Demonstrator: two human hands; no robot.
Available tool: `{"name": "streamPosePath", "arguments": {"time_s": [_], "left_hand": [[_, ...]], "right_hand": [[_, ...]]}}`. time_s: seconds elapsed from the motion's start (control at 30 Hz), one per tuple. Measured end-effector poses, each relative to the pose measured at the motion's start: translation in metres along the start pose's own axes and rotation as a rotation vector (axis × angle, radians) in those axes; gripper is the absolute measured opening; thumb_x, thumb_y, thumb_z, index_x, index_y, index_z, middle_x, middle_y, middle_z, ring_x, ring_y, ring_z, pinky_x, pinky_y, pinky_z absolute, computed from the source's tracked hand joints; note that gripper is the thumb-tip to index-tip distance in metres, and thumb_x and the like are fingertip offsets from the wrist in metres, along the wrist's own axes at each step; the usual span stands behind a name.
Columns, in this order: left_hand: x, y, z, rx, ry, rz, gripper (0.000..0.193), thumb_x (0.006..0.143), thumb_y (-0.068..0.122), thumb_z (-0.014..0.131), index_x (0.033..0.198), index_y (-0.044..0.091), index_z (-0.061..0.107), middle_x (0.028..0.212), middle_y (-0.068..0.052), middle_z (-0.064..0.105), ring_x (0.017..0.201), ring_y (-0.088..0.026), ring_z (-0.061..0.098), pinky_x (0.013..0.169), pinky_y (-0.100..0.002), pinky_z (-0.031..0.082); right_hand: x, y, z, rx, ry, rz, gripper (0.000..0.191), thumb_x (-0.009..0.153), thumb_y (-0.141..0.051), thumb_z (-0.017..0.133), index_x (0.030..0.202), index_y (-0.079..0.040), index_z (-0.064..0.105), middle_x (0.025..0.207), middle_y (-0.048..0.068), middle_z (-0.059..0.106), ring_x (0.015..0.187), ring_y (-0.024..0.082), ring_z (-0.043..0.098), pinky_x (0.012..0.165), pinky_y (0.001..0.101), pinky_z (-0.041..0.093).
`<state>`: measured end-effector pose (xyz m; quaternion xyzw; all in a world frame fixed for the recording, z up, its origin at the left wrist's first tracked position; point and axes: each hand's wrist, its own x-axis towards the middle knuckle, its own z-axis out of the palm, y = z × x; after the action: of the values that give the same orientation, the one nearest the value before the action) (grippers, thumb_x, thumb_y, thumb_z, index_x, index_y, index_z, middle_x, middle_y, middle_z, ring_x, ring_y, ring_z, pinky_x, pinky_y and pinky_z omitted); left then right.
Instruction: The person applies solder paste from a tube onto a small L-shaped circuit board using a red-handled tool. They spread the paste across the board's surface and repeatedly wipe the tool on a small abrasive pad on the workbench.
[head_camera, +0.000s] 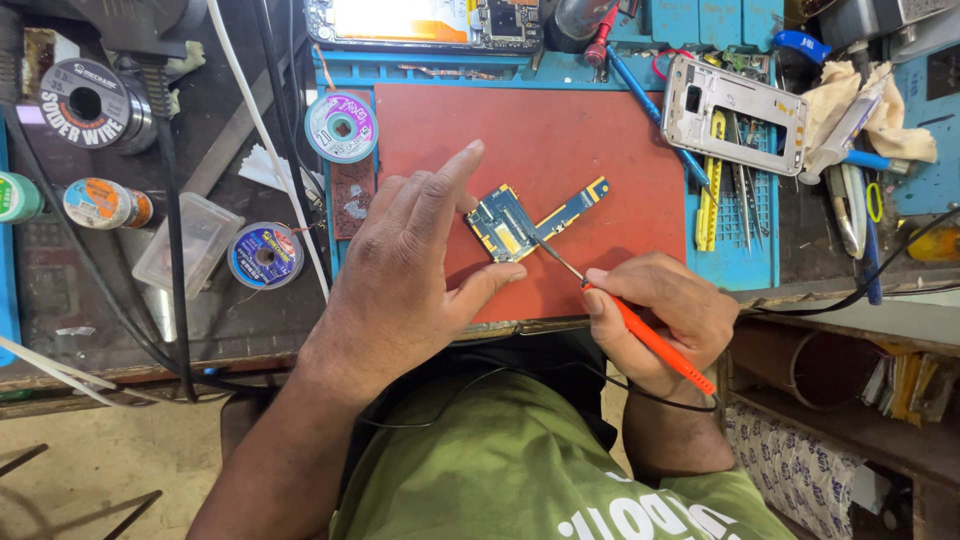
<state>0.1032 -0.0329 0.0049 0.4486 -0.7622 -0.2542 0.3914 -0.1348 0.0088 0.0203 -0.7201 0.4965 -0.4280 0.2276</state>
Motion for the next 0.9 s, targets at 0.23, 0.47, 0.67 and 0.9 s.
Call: {"name": "streamPosePath", "arguments": {"time_s": [0.23,0.47,0.67,0.9], "left_hand": [[0.0002,0.0001,-0.0009,0.007,-0.002,-0.002,0.090,0.083,0.029,0.091,0.152,0.003,0.040,0.110,-0.010,0.064,0.106,-0.031,0.060,0.098,-0.046,0.049],[0.0012,0.0022,-0.0009,0.015,-0.011,-0.011,0.090,0.081,0.029,0.092,0.151,0.003,0.041,0.110,-0.010,0.063,0.103,-0.030,0.059,0.094,-0.045,0.049],[0.0014,0.0050,-0.0008,0.015,-0.006,-0.023,0.090,0.080,0.028,0.092,0.150,0.003,0.042,0.107,-0.010,0.062,0.101,-0.029,0.058,0.092,-0.044,0.050],[0.0009,0.0053,-0.0003,0.024,0.000,-0.018,0.089,0.079,0.029,0.093,0.149,0.003,0.043,0.107,-0.009,0.062,0.102,-0.029,0.058,0.093,-0.043,0.050]], "right_hand": [[0.0004,0.0024,0.0022,-0.043,-0.016,-0.037,0.015,0.086,0.002,0.079,0.100,0.003,0.073,0.081,0.011,0.070,0.072,0.019,0.068,0.063,0.0257,0.052],[0.0035,0.0050,-0.0007,0.004,-0.036,-0.090,0.015,0.085,0.003,0.078,0.099,0.003,0.072,0.081,0.011,0.070,0.072,0.019,0.070,0.063,0.0262,0.054],[0.0021,0.0030,-0.0027,-0.001,-0.038,-0.077,0.014,0.085,0.004,0.078,0.097,0.003,0.072,0.081,0.010,0.071,0.073,0.020,0.070,0.066,0.0283,0.055],[0.0015,0.0048,-0.0022,0.000,-0.031,-0.110,0.013,0.084,0.004,0.078,0.095,0.001,0.072,0.084,0.010,0.073,0.075,0.020,0.071,0.065,0.0276,0.056]]}}
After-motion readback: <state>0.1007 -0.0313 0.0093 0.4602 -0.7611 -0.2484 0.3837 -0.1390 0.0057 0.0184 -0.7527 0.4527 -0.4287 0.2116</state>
